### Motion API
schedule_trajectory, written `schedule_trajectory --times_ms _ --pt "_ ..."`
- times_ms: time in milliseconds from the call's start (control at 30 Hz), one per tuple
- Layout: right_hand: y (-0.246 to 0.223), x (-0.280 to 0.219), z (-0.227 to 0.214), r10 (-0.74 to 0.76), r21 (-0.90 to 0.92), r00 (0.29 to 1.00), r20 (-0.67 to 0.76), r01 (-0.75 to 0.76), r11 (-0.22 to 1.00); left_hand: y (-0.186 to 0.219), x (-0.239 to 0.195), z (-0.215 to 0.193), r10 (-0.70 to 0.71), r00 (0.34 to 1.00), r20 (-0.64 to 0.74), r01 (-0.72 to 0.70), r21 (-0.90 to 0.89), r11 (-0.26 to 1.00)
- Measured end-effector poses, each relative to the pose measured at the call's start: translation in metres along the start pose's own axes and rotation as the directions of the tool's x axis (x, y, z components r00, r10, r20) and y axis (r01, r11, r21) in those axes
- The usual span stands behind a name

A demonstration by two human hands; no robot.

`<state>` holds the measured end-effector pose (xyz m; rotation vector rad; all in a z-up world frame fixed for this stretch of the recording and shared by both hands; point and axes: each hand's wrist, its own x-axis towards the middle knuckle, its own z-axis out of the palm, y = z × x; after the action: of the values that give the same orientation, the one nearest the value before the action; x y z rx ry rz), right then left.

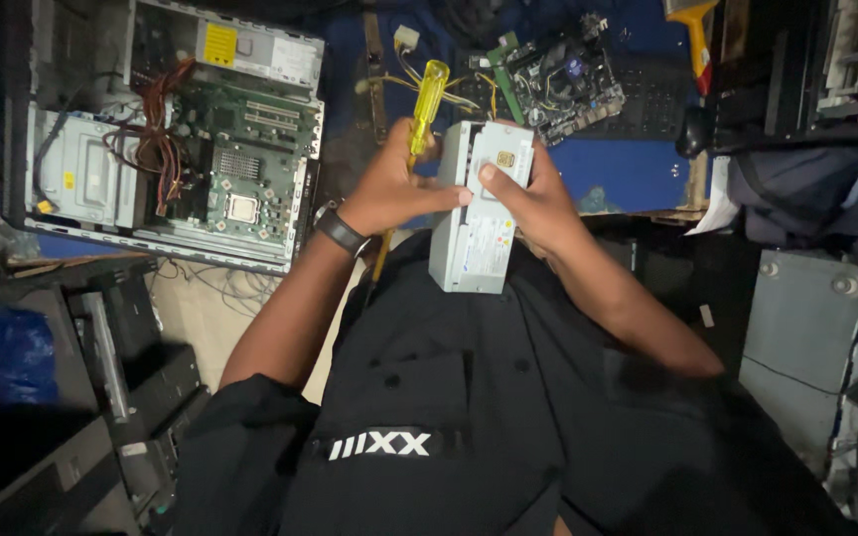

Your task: The person uses a yellow screwdriver to remove and reinsert screws on a white computer power supply unit. They repeatedly turn the unit over and adjust its position on the workbench while working on the screws.

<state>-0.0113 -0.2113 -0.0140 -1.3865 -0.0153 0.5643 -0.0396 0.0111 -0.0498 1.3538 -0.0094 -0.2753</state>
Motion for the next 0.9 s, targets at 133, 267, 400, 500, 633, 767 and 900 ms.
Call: schedule_trajectory --times_ms 133,267,400,500,633,767,900 --pt "0.000 0.000 -0.002 -0.018 -0.008 1.000 -0.001 0.018 1.000 0.002 0.001 0.000 -0.042 0.999 0.027 0.043 -0.048 0.998" --pt "0.004 -0.004 0.001 -0.115 -0.121 0.993 0.030 0.118 0.986 0.000 -0.003 0.001 0.042 0.999 0.026 -0.043 0.003 0.999" --pt "0.000 -0.008 -0.001 -0.127 -0.121 0.988 0.090 0.137 0.983 0.000 -0.004 0.000 0.053 0.998 0.036 -0.055 0.053 0.997" --pt "-0.003 -0.008 0.001 -0.105 -0.082 0.990 0.098 0.113 0.990 0.003 -0.004 -0.002 0.029 0.999 0.034 -0.030 0.033 0.999" --pt "-0.003 -0.008 0.002 -0.145 -0.152 0.985 0.095 0.159 0.975 0.005 -0.007 0.000 0.021 0.999 0.036 -0.019 -0.048 0.999" --pt "0.000 -0.005 -0.001 -0.163 -0.218 0.982 0.099 0.182 0.959 0.005 -0.011 -0.001 0.023 0.999 0.026 -0.025 0.092 0.995" --pt "0.003 -0.002 -0.004 -0.070 -0.105 0.994 0.089 0.079 0.991 0.001 -0.015 0.004 0.033 0.998 0.051 -0.042 0.176 0.983"
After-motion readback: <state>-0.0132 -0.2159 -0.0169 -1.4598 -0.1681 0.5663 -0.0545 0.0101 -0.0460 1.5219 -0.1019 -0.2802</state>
